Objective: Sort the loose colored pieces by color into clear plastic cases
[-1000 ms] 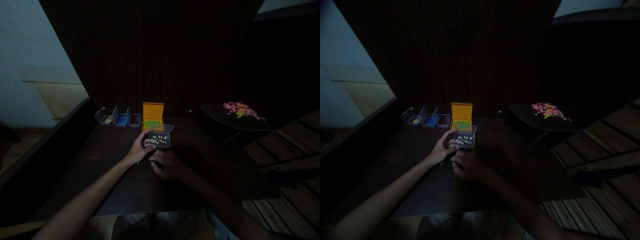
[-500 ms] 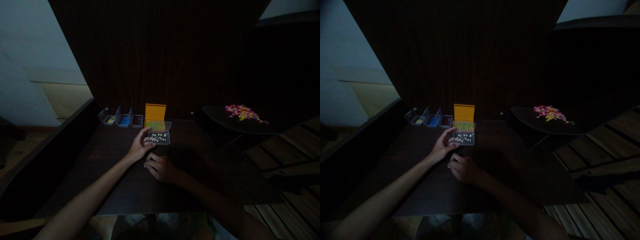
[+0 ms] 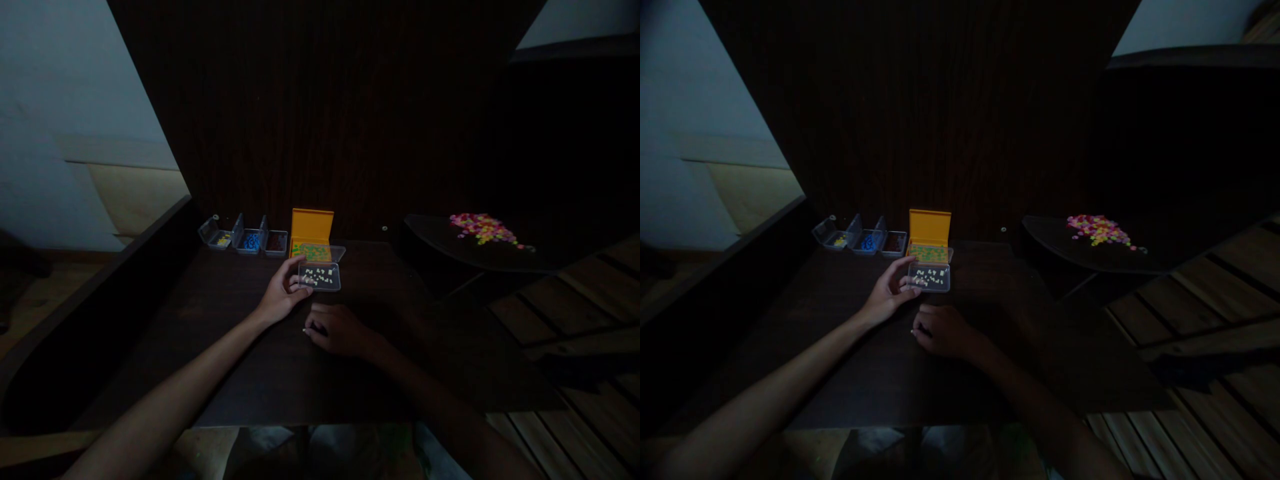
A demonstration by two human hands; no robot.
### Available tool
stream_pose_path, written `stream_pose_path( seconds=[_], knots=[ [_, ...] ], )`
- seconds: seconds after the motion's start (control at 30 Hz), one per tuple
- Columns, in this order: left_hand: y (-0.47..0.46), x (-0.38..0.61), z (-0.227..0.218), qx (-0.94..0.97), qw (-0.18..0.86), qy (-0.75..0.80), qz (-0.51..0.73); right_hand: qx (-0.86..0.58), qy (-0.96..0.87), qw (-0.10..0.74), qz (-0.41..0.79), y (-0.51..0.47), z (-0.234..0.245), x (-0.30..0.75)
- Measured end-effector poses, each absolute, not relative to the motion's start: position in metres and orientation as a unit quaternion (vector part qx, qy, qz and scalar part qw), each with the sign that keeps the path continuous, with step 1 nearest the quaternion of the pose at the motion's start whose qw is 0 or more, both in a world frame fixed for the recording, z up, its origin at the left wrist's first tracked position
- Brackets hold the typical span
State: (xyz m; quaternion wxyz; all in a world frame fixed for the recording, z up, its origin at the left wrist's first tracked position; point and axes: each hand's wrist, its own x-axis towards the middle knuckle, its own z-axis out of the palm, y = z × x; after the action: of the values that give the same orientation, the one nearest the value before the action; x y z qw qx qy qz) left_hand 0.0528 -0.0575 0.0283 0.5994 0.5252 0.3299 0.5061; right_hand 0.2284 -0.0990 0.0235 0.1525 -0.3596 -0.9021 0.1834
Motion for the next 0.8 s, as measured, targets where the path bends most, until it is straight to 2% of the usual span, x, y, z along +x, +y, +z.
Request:
stream_pose_path(
  seconds=[0.17, 0.33, 0.47, 0.8],
  knots=[
    [-0.058, 0.054, 0.027, 0.519, 0.600, 0.331, 0.511, -0.334, -0.900, 0.172, 0.219, -0.097, 0.029, 0.233],
    [-0.059, 0.055, 0.024, 0.521, 0.596, 0.344, 0.505, -0.331, -0.830, 0.304, 0.330, -0.093, 0.047, 0.242],
    [-0.061, 0.058, 0.018, 0.523, 0.611, 0.336, 0.490, -0.387, -0.789, 0.383, 0.284, -0.082, 0.055, 0.258],
    [-0.075, 0.066, 0.018, 0.586, 0.574, 0.329, 0.468, -0.413, -0.842, 0.283, 0.201, -0.063, 0.042, 0.281]
  ],
)
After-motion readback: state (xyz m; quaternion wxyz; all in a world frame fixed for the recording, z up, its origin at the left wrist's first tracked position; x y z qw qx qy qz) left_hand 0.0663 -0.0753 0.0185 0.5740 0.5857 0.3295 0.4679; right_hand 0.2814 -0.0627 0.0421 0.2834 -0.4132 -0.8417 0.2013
